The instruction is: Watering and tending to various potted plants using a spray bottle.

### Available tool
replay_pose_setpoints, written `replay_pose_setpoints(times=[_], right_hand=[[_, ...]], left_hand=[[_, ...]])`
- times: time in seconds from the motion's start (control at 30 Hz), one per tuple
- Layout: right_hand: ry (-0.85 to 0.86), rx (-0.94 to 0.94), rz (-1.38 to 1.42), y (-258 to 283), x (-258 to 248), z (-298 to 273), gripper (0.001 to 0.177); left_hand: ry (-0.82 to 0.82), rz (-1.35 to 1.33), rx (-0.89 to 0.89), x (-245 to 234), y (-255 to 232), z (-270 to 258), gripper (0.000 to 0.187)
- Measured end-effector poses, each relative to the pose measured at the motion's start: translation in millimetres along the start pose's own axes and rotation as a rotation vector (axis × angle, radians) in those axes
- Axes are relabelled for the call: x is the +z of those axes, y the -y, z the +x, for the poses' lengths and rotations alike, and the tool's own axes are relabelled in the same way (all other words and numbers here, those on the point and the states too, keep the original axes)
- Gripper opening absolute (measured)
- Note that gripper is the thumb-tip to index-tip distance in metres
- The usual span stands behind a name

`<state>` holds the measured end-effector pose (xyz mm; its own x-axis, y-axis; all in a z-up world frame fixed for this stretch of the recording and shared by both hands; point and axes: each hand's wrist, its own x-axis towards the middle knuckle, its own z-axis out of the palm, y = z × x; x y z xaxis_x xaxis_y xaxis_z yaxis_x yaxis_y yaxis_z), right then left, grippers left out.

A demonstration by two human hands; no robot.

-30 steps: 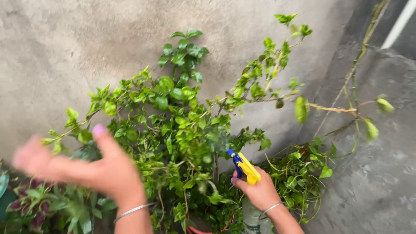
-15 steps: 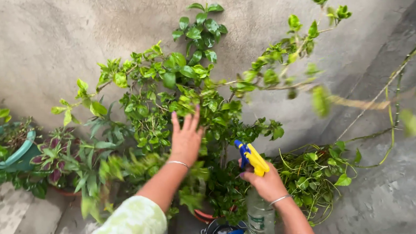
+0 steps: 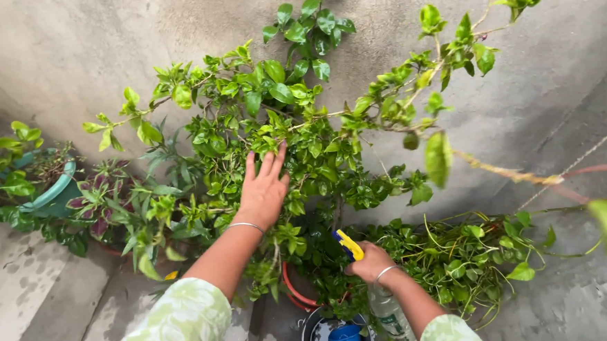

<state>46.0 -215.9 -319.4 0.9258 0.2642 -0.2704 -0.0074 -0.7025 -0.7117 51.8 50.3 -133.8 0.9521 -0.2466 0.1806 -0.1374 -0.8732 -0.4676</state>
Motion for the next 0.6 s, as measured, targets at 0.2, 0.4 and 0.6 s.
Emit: replay_pose_setpoints(times=[0.2, 0.4, 0.6], right_hand=[[-0.035, 0.122, 0.026, -9.0, 3.4, 8.8, 0.052], [-0.184, 0.262, -0.101, -22.8, 8.6, 8.7, 0.06], [-0.239, 0.218, -0.025, -2.9, -7.0, -15.6, 0.072]], left_hand=[[-0.01, -0.075, 0.009, -9.1, -6.9, 0.0, 0.026], [-0.027, -0.073, 0.037, -10.1, -6.3, -2.1, 0.028], [-0.077, -0.118, 0.069, 0.8, -4.8, -2.8, 0.023]])
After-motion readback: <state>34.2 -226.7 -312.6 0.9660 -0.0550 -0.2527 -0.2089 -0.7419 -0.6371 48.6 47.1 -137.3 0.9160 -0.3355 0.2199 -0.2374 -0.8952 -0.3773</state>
